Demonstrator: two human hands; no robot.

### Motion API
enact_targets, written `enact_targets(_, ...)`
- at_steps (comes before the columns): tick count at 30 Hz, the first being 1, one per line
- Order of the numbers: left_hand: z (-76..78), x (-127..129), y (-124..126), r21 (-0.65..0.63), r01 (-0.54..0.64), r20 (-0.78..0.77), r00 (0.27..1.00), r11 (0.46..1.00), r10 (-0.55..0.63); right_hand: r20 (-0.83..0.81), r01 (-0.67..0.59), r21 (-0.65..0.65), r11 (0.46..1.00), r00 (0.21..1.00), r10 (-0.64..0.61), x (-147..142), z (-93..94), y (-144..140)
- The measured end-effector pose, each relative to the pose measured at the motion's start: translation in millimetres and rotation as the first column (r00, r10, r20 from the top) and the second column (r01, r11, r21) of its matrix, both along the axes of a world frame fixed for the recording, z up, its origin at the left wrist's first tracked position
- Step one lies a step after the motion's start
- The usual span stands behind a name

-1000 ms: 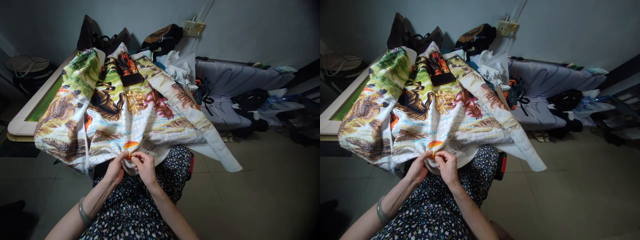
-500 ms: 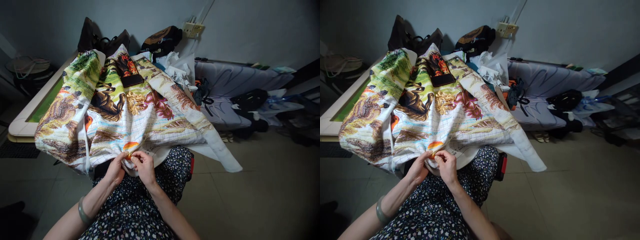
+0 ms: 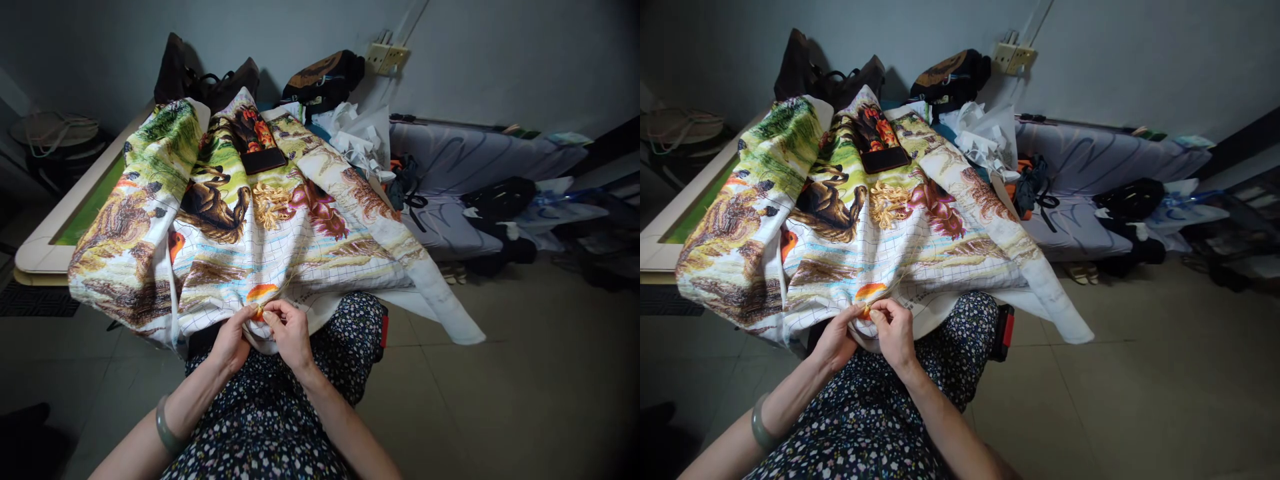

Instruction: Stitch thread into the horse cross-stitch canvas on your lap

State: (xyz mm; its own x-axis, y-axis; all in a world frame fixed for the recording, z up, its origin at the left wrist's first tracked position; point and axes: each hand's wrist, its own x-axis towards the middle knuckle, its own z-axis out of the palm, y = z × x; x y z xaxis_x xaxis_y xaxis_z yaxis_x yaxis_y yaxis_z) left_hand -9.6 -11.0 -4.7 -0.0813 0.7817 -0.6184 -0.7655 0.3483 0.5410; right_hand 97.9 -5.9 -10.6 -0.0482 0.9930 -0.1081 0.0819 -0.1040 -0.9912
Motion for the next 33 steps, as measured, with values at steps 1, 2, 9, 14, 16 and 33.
enact_targets(1, 0.1, 0, 0, 0.002, -0.001, 0.0, 1.0, 1.0, 0.001, 0.011, 0.001, 0.011, 1.0, 1.0, -0.001, 0, -0.4, 0)
enact_targets(2, 0.2, 0, 0, 0.006, -0.002, 0.003, 1.0, 1.0, 0.002, 0.021, 0.003, 0.022, 1.0, 1.0, -0.003, 1, -0.7, -1)
enact_targets(9, 2.9, 1, 0, -0.001, -0.01, 0.002, 1.0, 1.0, 0.01, 0.004, 0.028, 0.013, 1.0, 1.0, -0.028, 1, -0.9, -7)
enact_targets(14, 3.1, 2, -1, 0.005, -0.017, 0.01, 1.0, 1.0, 0.017, -0.052, 0.06, -0.012, 0.998, 0.997, -0.06, -1, -2.6, -9)
enact_targets(16, 2.4, 2, -1, 0.007, -0.012, 0.005, 1.0, 1.0, 0.012, -0.066, 0.069, -0.019, 0.997, 0.995, -0.07, -2, -3.7, -9)
enact_targets(33, 0.5, 1, -1, 0.007, -0.006, 0.001, 1.0, 1.0, 0.006, -0.074, 0.119, -0.029, 0.992, 0.99, -0.121, -10, -5.4, -14)
